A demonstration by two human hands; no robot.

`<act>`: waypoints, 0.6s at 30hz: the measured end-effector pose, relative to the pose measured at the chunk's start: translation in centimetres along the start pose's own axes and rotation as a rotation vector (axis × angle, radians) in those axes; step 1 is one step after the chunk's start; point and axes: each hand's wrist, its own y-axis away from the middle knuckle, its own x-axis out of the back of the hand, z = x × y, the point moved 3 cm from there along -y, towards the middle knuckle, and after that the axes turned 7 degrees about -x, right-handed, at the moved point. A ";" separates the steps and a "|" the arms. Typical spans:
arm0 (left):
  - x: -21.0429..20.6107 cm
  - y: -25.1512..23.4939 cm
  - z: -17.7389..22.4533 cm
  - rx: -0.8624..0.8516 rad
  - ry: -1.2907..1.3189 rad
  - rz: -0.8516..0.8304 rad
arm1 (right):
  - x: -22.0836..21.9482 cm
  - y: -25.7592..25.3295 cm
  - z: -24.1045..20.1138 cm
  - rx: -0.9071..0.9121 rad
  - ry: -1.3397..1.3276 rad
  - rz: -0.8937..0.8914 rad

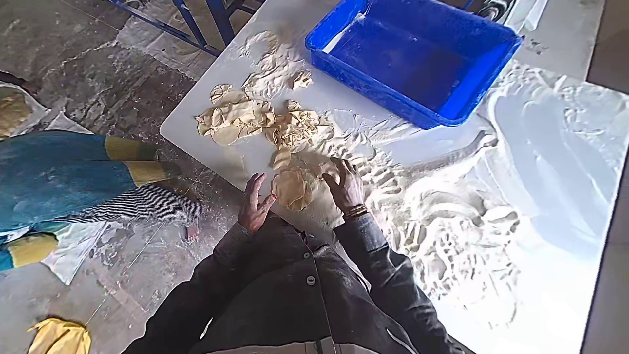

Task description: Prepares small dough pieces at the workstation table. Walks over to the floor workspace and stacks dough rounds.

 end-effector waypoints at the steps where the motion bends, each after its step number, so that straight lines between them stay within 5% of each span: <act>1: 0.0 0.1 0.2 0.014 0.021 0.007 | -0.3 -0.7 -0.3 0.011 0.076 -0.046; 4: -0.4 -0.1 1.1 -0.003 0.064 0.003 | -1.4 -2.2 -1.1 0.036 0.197 -0.082; 7: -0.8 -0.4 1.7 -0.045 0.093 -0.024 | 0.0 -2.5 -1.0 -0.066 0.005 -0.084; 13: -0.8 -0.6 1.9 -0.065 0.091 -0.034 | 3.5 -2.2 1.6 -0.091 0.122 0.182; 18: -2.0 -1.5 3.0 -0.077 0.077 -0.099 | -1.1 -3.3 -3.7 0.125 0.163 -0.031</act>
